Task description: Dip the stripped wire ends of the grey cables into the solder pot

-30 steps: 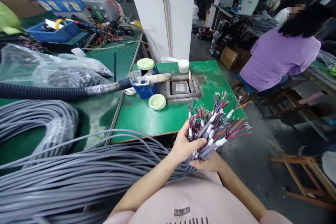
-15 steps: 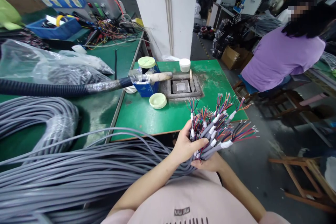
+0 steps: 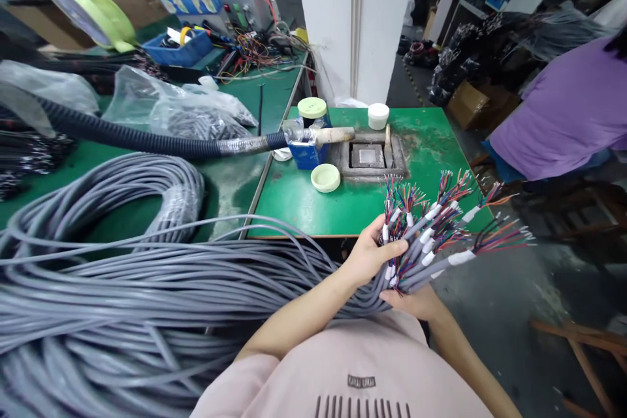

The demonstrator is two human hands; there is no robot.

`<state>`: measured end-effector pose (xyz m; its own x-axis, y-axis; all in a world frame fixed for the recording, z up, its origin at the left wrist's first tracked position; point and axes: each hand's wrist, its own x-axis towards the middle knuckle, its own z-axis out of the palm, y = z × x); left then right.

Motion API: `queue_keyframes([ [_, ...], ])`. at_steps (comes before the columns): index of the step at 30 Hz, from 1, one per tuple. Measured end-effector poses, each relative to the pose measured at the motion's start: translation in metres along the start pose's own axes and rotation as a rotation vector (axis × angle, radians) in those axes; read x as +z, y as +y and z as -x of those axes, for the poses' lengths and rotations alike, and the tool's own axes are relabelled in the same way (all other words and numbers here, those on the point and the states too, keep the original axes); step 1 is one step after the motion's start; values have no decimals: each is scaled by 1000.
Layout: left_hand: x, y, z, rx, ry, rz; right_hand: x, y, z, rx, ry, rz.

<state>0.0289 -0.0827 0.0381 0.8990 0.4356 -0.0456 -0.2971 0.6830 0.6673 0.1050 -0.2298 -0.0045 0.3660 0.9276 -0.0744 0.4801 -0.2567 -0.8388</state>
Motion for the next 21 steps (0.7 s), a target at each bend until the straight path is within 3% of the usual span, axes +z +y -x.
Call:
queue_keyframes([
  [9, -2, 1, -5, -36, 2, 67, -3, -12, -6, 4, 3, -51],
  [16, -4, 2, -9, -84, 16, 67, -3, -7, -7, 10, 45, -29],
  [21, -4, 2, -10, -83, 19, 71, -3, -12, -8, 16, -1, -55],
])
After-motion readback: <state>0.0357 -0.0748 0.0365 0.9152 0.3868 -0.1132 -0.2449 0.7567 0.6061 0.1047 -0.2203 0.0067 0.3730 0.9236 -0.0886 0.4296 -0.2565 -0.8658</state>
